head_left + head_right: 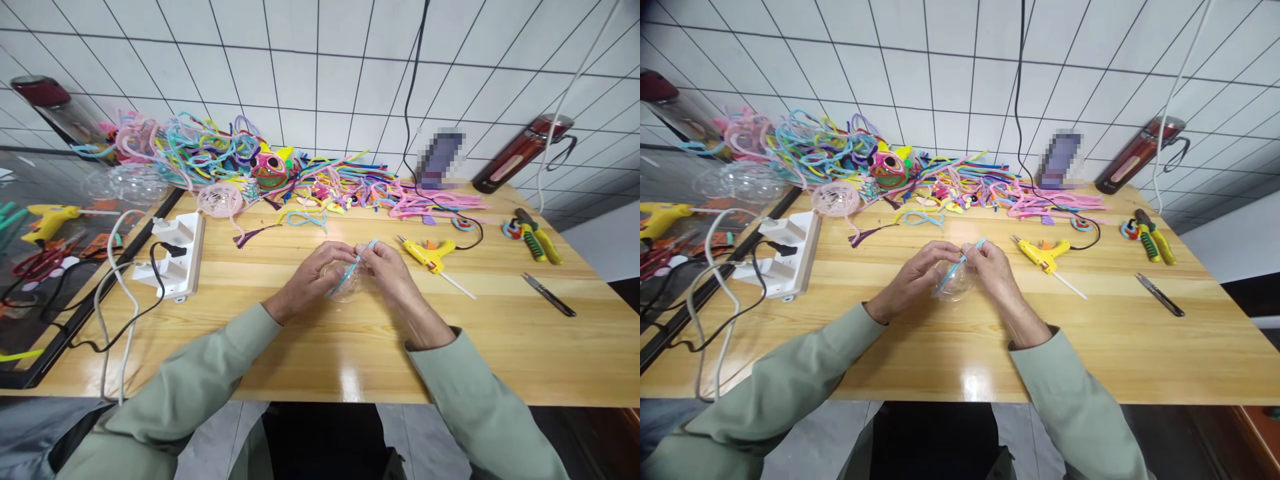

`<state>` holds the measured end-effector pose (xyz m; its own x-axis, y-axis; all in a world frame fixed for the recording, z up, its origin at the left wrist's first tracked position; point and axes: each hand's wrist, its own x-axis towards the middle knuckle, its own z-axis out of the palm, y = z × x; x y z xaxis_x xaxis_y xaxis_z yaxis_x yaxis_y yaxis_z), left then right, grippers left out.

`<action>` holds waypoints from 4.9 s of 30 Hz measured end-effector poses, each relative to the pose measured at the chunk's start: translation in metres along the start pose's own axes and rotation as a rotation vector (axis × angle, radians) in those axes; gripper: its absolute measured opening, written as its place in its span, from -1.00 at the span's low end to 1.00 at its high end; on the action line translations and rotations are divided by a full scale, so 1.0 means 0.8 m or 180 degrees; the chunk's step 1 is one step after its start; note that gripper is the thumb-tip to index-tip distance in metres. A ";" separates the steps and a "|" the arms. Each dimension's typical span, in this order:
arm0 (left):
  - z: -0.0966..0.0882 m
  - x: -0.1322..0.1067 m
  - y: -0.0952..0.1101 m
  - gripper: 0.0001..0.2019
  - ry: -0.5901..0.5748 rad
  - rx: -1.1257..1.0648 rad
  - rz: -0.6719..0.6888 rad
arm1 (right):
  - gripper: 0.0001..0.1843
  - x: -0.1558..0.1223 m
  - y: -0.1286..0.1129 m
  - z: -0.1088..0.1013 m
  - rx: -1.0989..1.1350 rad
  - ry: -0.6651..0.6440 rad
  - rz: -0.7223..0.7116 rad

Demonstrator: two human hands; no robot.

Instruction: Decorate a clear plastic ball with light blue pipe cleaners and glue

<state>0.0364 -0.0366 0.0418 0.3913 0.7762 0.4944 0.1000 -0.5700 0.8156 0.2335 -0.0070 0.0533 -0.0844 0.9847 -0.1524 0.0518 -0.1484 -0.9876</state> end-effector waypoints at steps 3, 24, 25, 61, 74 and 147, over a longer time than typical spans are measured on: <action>0.002 0.000 -0.005 -0.75 0.0011 0.0104 0.0155 | -0.43 0.000 -0.001 0.001 0.0013 0.0016 0.0015; -0.009 0.002 -0.007 -0.52 -0.0505 0.0717 0.0757 | -0.42 -0.003 -0.002 0.006 0.0249 0.0123 0.0012; -0.009 0.002 -0.008 -0.52 -0.0461 0.0751 0.0735 | -0.44 -0.005 -0.004 0.004 0.0262 0.0119 0.0028; 0.007 0.001 -0.003 -0.55 -0.0143 0.1109 0.0411 | -0.76 -0.023 -0.027 -0.011 -0.0340 -0.0499 -0.0236; 0.005 -0.001 -0.007 -0.56 -0.0168 0.1111 0.0496 | -0.67 -0.020 -0.025 -0.010 -0.0296 -0.0457 -0.0248; -0.011 0.004 -0.014 -0.48 -0.0419 0.0389 0.0138 | -0.55 -0.010 -0.017 -0.016 -0.0175 -0.1097 -0.0150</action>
<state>0.0284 -0.0253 0.0370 0.5132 0.7127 0.4782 0.1877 -0.6368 0.7478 0.2464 -0.0115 0.0681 -0.4185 0.9003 -0.1200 0.0926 -0.0892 -0.9917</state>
